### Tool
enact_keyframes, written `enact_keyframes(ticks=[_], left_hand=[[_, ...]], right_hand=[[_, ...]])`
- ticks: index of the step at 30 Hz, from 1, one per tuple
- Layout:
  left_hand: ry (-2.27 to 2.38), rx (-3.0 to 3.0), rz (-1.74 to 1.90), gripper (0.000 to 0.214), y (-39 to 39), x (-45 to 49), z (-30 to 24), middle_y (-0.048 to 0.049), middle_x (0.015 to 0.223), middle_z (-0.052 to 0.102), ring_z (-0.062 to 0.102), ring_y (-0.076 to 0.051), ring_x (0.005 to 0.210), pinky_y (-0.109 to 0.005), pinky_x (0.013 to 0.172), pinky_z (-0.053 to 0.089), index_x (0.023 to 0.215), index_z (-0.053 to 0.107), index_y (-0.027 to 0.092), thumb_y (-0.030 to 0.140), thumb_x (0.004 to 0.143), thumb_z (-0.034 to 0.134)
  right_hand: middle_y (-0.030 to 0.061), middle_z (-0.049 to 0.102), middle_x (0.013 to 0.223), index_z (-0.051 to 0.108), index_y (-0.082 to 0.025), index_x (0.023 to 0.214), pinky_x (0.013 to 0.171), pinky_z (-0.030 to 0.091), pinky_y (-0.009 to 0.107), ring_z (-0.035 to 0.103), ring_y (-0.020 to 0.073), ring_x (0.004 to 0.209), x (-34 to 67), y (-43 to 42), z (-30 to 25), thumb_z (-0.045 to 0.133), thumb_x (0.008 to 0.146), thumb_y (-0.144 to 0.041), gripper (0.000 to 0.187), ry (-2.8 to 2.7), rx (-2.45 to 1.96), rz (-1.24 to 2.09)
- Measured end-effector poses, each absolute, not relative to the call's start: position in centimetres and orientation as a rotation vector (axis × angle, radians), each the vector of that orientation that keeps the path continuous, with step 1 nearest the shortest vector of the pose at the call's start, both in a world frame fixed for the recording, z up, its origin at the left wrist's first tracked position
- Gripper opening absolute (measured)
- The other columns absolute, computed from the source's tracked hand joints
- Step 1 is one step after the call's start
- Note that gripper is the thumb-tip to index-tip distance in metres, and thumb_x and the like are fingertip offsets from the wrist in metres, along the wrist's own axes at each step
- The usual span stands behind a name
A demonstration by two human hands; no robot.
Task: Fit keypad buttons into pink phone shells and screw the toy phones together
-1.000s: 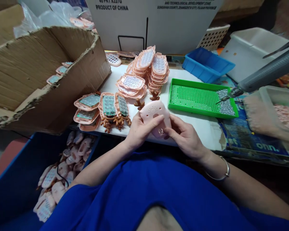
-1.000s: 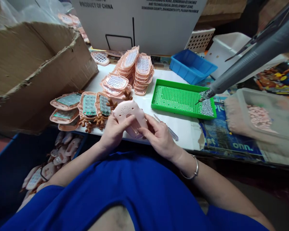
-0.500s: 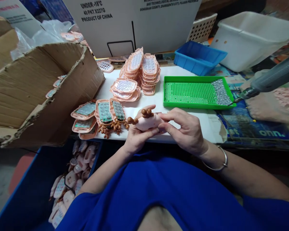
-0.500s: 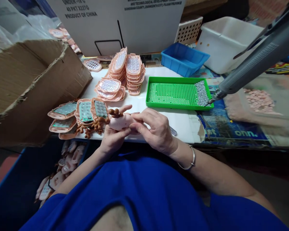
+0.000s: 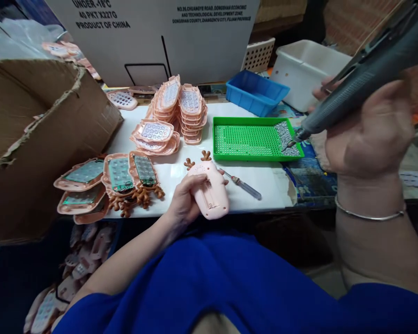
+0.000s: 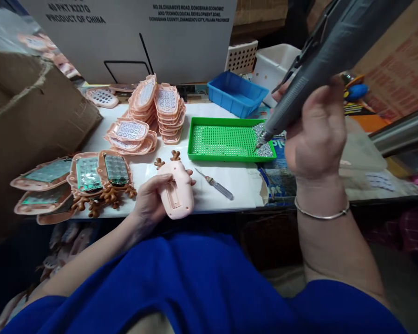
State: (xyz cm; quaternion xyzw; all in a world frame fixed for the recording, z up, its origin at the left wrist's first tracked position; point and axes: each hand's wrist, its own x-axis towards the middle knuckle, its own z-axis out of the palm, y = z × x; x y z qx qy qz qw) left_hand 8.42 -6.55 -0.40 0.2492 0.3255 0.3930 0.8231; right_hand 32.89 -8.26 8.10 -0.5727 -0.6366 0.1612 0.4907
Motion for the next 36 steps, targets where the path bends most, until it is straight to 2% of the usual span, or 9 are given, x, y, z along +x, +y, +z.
enact_keyframes(ticks=[1,3,5,10,14,21,27,33,36], left_hand=[[0.680,0.534,0.807,0.030,-6.4,8.9,-0.4,-0.0065,0.078,0.076,0.071,-0.020,0.068,-0.029,0.060,0.056,0.089,0.067,0.014,0.025,0.061,0.071],[0.661,0.560,0.769,0.032,-6.2,9.9,-0.6,-0.0071,0.075,0.074,0.070,-0.020,0.066,-0.028,0.059,0.055,0.089,0.068,0.011,0.026,0.061,0.073],[0.655,0.571,0.773,0.034,-6.0,10.6,-0.7,-0.0066,0.074,0.074,0.070,-0.019,0.065,-0.028,0.060,0.056,0.090,0.067,0.011,0.026,0.061,0.074],[0.661,0.582,0.790,0.032,-5.4,11.6,-1.3,-0.0052,0.075,0.073,0.071,-0.020,0.065,-0.030,0.061,0.058,0.090,0.066,0.012,0.025,0.062,0.075],[0.699,0.580,0.776,0.031,-5.3,11.7,-1.6,-0.0050,0.077,0.074,0.071,-0.018,0.066,-0.029,0.063,0.059,0.092,0.065,0.012,0.025,0.066,0.076],[0.727,0.565,0.780,0.030,-5.4,11.7,-1.7,-0.0033,0.078,0.075,0.072,-0.016,0.067,-0.026,0.063,0.060,0.093,0.063,0.013,0.022,0.067,0.077],[0.747,0.604,0.767,0.030,-5.4,11.8,-1.7,-0.0044,0.075,0.076,0.071,-0.016,0.066,-0.026,0.064,0.059,0.095,0.061,0.013,0.021,0.069,0.075],[0.779,0.620,0.768,0.034,-5.5,11.9,-1.9,-0.0046,0.075,0.075,0.071,-0.017,0.066,-0.028,0.065,0.059,0.095,0.059,0.014,0.023,0.068,0.076],[0.788,0.634,0.780,0.039,-5.4,11.9,-2.0,-0.0035,0.078,0.074,0.069,-0.016,0.067,-0.028,0.066,0.058,0.099,0.059,0.014,0.023,0.065,0.076]], right_hand=[[-0.0006,0.061,0.107,0.057,-0.042,0.109,0.092,0.051,0.040,0.059,0.0205,0.114,33.0,-7.7,8.2,0.050,0.092,-0.062,0.027,-1.434,-1.269,0.441],[-0.0009,0.060,0.094,0.060,-0.036,0.098,0.088,0.052,0.037,0.064,0.0195,0.096,33.0,-6.6,8.4,0.077,0.073,-0.057,0.037,-1.301,-1.079,0.557],[-0.0014,0.057,0.086,0.060,-0.033,0.089,0.079,0.053,0.036,0.061,0.0184,0.080,32.8,-5.4,8.4,0.086,0.060,-0.055,0.045,-1.318,-1.072,0.616],[-0.0013,0.056,0.078,0.053,-0.030,0.105,0.067,0.049,0.030,0.056,0.0136,0.070,32.1,-1.9,7.2,0.065,0.074,-0.058,0.043,-1.355,-1.232,0.588],[-0.0059,0.054,0.073,0.050,-0.030,0.093,0.051,0.043,0.028,0.046,0.0070,0.051,31.5,0.1,5.2,0.069,0.066,-0.071,0.052,-1.294,-1.121,0.482],[-0.0025,0.060,0.079,0.053,-0.030,0.087,0.049,0.044,0.032,0.048,0.0105,0.050,31.4,1.4,2.9,0.065,0.065,-0.083,0.058,-1.187,-1.182,0.421],[-0.0071,0.049,0.062,0.059,-0.031,0.080,0.041,0.039,0.030,0.042,0.0091,0.042,32.0,2.3,1.5,0.080,0.063,-0.066,0.044,-1.121,-0.940,0.427],[-0.0061,0.054,0.068,0.054,-0.030,0.077,0.041,0.037,0.029,0.042,0.0082,0.043,32.2,2.4,0.9,0.077,0.066,-0.068,0.046,-1.137,-0.944,0.409],[-0.0068,0.050,0.062,0.055,-0.030,0.081,0.042,0.037,0.030,0.041,0.0089,0.042,32.0,2.4,0.9,0.077,0.067,-0.066,0.044,-1.139,-0.935,0.387]])
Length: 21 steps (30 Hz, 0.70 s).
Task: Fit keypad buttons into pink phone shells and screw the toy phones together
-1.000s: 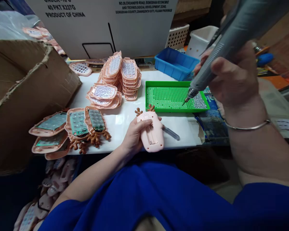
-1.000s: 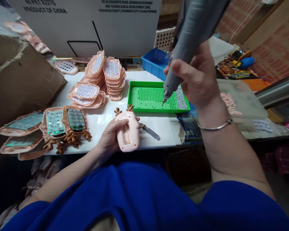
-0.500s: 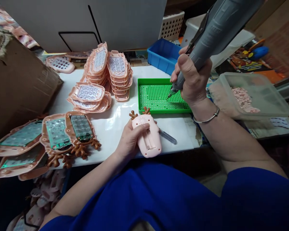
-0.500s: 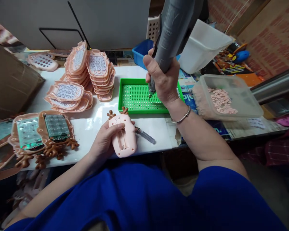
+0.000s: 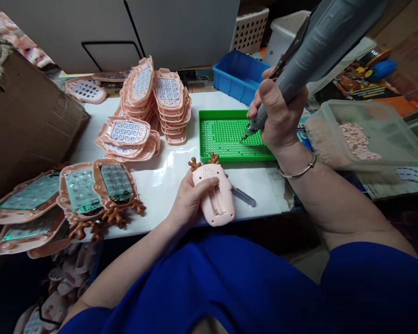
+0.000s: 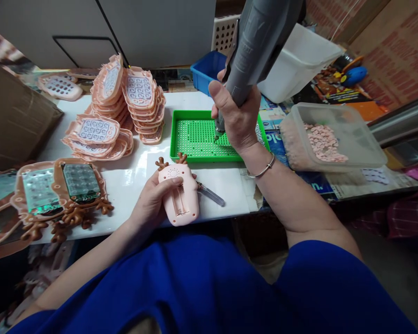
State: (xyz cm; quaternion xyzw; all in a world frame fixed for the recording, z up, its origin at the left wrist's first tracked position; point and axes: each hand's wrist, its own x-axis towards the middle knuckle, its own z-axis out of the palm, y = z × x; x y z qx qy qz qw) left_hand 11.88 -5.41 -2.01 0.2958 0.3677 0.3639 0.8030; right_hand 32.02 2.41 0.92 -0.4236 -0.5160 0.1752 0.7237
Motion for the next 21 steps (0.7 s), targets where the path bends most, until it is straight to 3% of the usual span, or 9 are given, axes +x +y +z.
enact_keyframes(ticks=[6,13,17,21], left_hand=[[0.775,0.681,0.806,0.043,-5.3,11.7,-2.4,0.0005,0.077,0.067,0.065,-0.014,0.067,-0.027,0.066,0.054,0.099,0.057,0.015,0.023,0.061,0.074],[0.754,0.693,0.828,0.045,-5.4,11.8,-2.8,0.0008,0.082,0.066,0.065,-0.014,0.071,-0.030,0.072,0.054,0.101,0.053,0.017,0.026,0.063,0.077],[0.751,0.703,0.838,0.044,-5.3,11.9,-3.1,0.0010,0.083,0.066,0.064,-0.014,0.072,-0.030,0.073,0.053,0.100,0.053,0.017,0.025,0.064,0.077],[0.741,0.713,0.858,0.041,-5.4,11.9,-3.4,0.0013,0.084,0.065,0.064,-0.014,0.074,-0.030,0.075,0.052,0.097,0.052,0.018,0.024,0.065,0.077]], right_hand=[[-0.0083,0.044,0.053,0.062,-0.031,0.077,0.038,0.033,0.030,0.042,0.0106,0.038,31.6,2.4,1.7,0.083,0.058,-0.063,0.042,-1.061,-0.883,0.391],[-0.0091,0.046,0.057,0.060,-0.032,0.079,0.041,0.038,0.028,0.041,0.0099,0.042,30.3,1.1,3.8,0.083,0.061,-0.060,0.040,-1.073,-0.854,0.418],[-0.0056,0.044,0.059,0.057,-0.028,0.078,0.041,0.033,0.029,0.037,0.0109,0.043,27.4,-1.7,6.2,0.074,0.072,-0.067,0.043,-1.118,-0.789,0.405],[-0.0027,0.056,0.076,0.057,-0.026,0.080,0.039,0.030,0.030,0.039,0.0094,0.043,24.6,-4.0,7.2,0.068,0.072,-0.074,0.050,-1.098,-0.800,0.463]])
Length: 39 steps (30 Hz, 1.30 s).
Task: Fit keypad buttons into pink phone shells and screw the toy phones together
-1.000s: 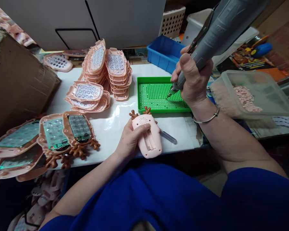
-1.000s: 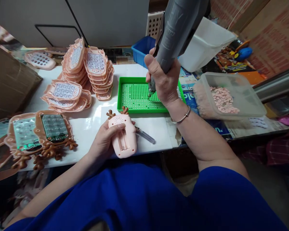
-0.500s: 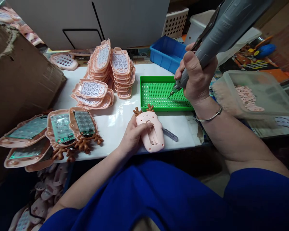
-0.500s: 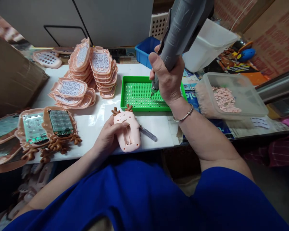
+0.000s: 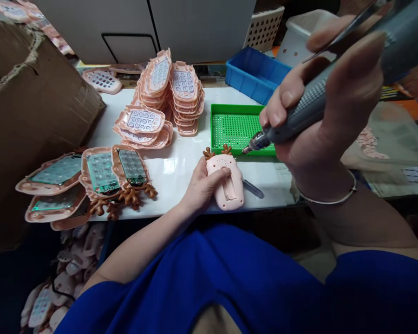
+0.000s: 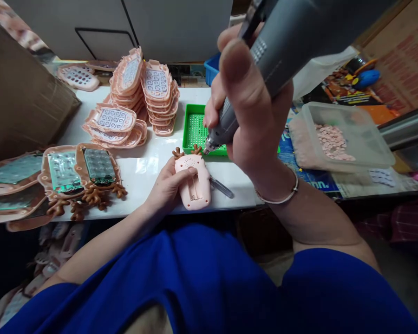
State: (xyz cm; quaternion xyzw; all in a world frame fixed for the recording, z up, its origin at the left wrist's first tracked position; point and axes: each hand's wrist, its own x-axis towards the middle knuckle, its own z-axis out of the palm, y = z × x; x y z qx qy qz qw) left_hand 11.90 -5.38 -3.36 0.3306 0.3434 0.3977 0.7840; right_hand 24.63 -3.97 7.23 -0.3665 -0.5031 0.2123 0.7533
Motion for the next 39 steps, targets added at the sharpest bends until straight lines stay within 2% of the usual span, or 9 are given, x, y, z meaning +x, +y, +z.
enact_keyframes(ticks=[6,15,20,25,28,31,34,36,39], left_hand=[[0.747,0.711,0.849,0.044,-5.4,11.9,-3.4,0.0020,0.084,0.064,0.062,-0.014,0.073,-0.029,0.073,0.052,0.101,0.052,0.018,0.025,0.065,0.077],[0.749,0.700,0.855,0.046,-5.4,11.9,-3.1,0.0015,0.085,0.064,0.062,-0.014,0.074,-0.030,0.074,0.052,0.101,0.053,0.018,0.026,0.063,0.078],[0.766,0.730,0.850,0.044,-5.5,11.8,-3.1,0.0013,0.085,0.064,0.062,-0.015,0.075,-0.031,0.075,0.051,0.100,0.053,0.019,0.026,0.063,0.077],[0.753,0.757,0.860,0.042,-5.8,11.9,-3.2,0.0008,0.088,0.065,0.062,-0.014,0.079,-0.029,0.078,0.050,0.100,0.055,0.019,0.025,0.065,0.077],[0.727,0.755,0.877,0.041,-5.9,11.9,-3.3,0.0015,0.087,0.066,0.061,-0.013,0.077,-0.028,0.077,0.050,0.100,0.055,0.019,0.025,0.065,0.078],[0.722,0.755,0.877,0.043,-5.7,11.9,-3.3,0.0015,0.087,0.066,0.062,-0.013,0.076,-0.028,0.076,0.051,0.100,0.056,0.018,0.026,0.064,0.079],[0.739,0.754,0.859,0.043,-5.6,11.8,-3.2,0.0012,0.086,0.067,0.062,-0.014,0.075,-0.028,0.075,0.052,0.099,0.055,0.018,0.026,0.064,0.078],[0.746,0.752,0.842,0.042,-5.5,11.7,-3.2,0.0015,0.085,0.066,0.063,-0.014,0.073,-0.028,0.074,0.052,0.099,0.055,0.019,0.027,0.064,0.078],[0.745,0.754,0.817,0.042,-5.4,11.7,-3.0,0.0021,0.083,0.065,0.062,-0.014,0.072,-0.028,0.071,0.052,0.099,0.054,0.019,0.026,0.065,0.078]], right_hand=[[-0.0081,0.042,0.053,0.058,-0.028,0.081,0.035,0.029,0.028,0.040,0.0089,0.038,23.9,-4.2,6.4,0.071,0.067,-0.076,0.052,-1.107,-0.776,0.525],[-0.0072,0.046,0.057,0.060,-0.028,0.083,0.040,0.033,0.030,0.045,0.0117,0.041,24.7,-4.3,5.5,0.077,0.073,-0.056,0.035,-1.152,-0.809,0.638],[-0.0080,0.050,0.055,0.062,-0.025,0.077,0.040,0.034,0.028,0.044,0.0090,0.039,24.5,-4.3,5.4,0.083,0.068,-0.050,0.034,-1.190,-0.741,0.723],[-0.0073,0.053,0.054,0.062,-0.027,0.077,0.038,0.034,0.027,0.044,0.0102,0.039,24.4,-4.5,4.4,0.080,0.073,-0.041,0.023,-1.250,-0.710,0.789],[-0.0074,0.053,0.053,0.060,-0.028,0.073,0.039,0.033,0.027,0.043,0.0105,0.039,24.3,-4.7,4.0,0.079,0.074,-0.041,0.023,-1.260,-0.732,0.784],[-0.0074,0.053,0.053,0.062,-0.026,0.078,0.040,0.034,0.027,0.043,0.0099,0.040,24.3,-4.6,4.6,0.077,0.077,-0.041,0.021,-1.248,-0.706,0.791],[-0.0074,0.050,0.055,0.063,-0.023,0.082,0.037,0.030,0.029,0.042,0.0099,0.038,24.7,-4.1,5.7,0.080,0.073,-0.047,0.031,-1.187,-0.684,0.790],[-0.0070,0.048,0.056,0.062,-0.023,0.082,0.037,0.028,0.030,0.041,0.0102,0.039,25.4,-3.5,6.1,0.080,0.071,-0.050,0.034,-1.134,-0.683,0.696],[-0.0051,0.051,0.068,0.060,-0.028,0.085,0.042,0.032,0.030,0.043,0.0106,0.044,27.0,-2.0,5.6,0.077,0.073,-0.054,0.034,-1.120,-0.768,0.455]])
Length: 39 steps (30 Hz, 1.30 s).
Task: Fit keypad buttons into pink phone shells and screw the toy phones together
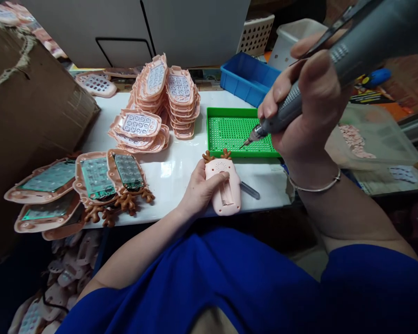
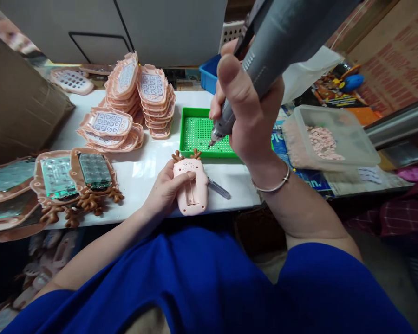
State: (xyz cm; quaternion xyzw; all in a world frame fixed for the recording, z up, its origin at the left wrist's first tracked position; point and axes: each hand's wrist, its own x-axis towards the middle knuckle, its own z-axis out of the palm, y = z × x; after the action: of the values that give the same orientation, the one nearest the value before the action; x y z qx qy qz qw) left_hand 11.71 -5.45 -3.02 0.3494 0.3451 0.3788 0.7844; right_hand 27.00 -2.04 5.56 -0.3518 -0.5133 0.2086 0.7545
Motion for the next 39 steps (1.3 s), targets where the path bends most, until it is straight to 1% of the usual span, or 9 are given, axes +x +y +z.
enact_keyframes(ticks=[3,6,9,13,19,24,30,34,39], left_hand=[[0.752,0.748,0.803,0.042,-5.5,11.7,-2.8,0.0017,0.084,0.065,0.062,-0.014,0.072,-0.029,0.072,0.052,0.099,0.055,0.019,0.027,0.065,0.078],[0.755,0.740,0.791,0.042,-5.5,11.7,-2.8,0.0011,0.085,0.065,0.062,-0.014,0.072,-0.030,0.073,0.052,0.099,0.054,0.019,0.028,0.065,0.078],[0.747,0.738,0.783,0.042,-5.4,11.7,-2.8,0.0010,0.086,0.066,0.063,-0.014,0.072,-0.030,0.074,0.052,0.100,0.054,0.019,0.027,0.066,0.078],[0.741,0.740,0.781,0.041,-5.4,11.7,-2.8,0.0012,0.085,0.065,0.063,-0.014,0.072,-0.029,0.072,0.052,0.100,0.054,0.019,0.027,0.066,0.077],[0.748,0.744,0.775,0.042,-5.5,11.7,-2.8,0.0013,0.086,0.065,0.063,-0.014,0.073,-0.029,0.074,0.052,0.101,0.054,0.020,0.026,0.067,0.077],[0.738,0.744,0.795,0.043,-5.5,11.8,-2.7,0.0013,0.086,0.065,0.062,-0.014,0.074,-0.029,0.073,0.052,0.100,0.054,0.020,0.027,0.065,0.077],[0.728,0.746,0.796,0.044,-5.5,11.8,-2.7,0.0019,0.083,0.064,0.062,-0.013,0.071,-0.028,0.070,0.052,0.100,0.054,0.019,0.027,0.064,0.077],[0.720,0.726,0.780,0.047,-5.5,11.8,-2.7,0.0006,0.086,0.065,0.063,-0.014,0.072,-0.030,0.072,0.052,0.104,0.053,0.018,0.026,0.064,0.077],[0.723,0.736,0.780,0.043,-5.4,11.8,-2.8,0.0010,0.082,0.065,0.062,-0.014,0.070,-0.030,0.071,0.051,0.099,0.052,0.018,0.027,0.064,0.076]], right_hand=[[-0.0052,0.057,0.078,0.059,-0.032,0.087,0.046,0.037,0.030,0.043,0.0102,0.047,28.7,-0.2,3.9,0.077,0.070,-0.060,0.037,-1.112,-0.897,0.311],[-0.0060,0.062,0.084,0.061,-0.033,0.083,0.045,0.037,0.030,0.042,0.0093,0.047,30.1,1.3,2.2,0.080,0.065,-0.058,0.036,-1.047,-0.920,0.317],[-0.0076,0.059,0.075,0.059,-0.036,0.085,0.047,0.036,0.031,0.041,0.0101,0.048,31.2,2.3,0.7,0.078,0.067,-0.059,0.035,-1.066,-0.932,0.354],[-0.0075,0.051,0.060,0.054,-0.041,0.091,0.054,0.038,0.034,0.047,0.0148,0.053,32.2,3.0,-0.4,0.067,0.073,-0.067,0.035,-1.148,-1.016,0.352],[-0.0069,0.053,0.060,0.054,-0.040,0.090,0.054,0.038,0.036,0.047,0.0158,0.053,32.4,3.1,-0.6,0.069,0.063,-0.074,0.046,-1.071,-1.082,0.327],[-0.0075,0.051,0.057,0.054,-0.042,0.095,0.055,0.037,0.036,0.048,0.0160,0.054,32.6,3.3,-1.0,0.062,0.070,-0.076,0.042,-1.158,-1.059,0.375],[-0.0087,0.055,0.060,0.056,-0.041,0.086,0.052,0.034,0.035,0.041,0.0138,0.053,32.0,3.3,-0.8,0.074,0.057,-0.073,0.047,-0.994,-1.007,0.392],[-0.0081,0.046,0.057,0.057,-0.040,0.083,0.048,0.032,0.033,0.039,0.0126,0.047,31.2,2.7,1.2,0.072,0.065,-0.067,0.036,-1.058,-0.963,0.308],[-0.0069,0.038,0.060,0.055,-0.030,0.083,0.043,0.033,0.028,0.038,0.0102,0.043,27.8,-0.1,5.3,0.074,0.069,-0.065,0.042,-1.081,-0.819,0.313]])
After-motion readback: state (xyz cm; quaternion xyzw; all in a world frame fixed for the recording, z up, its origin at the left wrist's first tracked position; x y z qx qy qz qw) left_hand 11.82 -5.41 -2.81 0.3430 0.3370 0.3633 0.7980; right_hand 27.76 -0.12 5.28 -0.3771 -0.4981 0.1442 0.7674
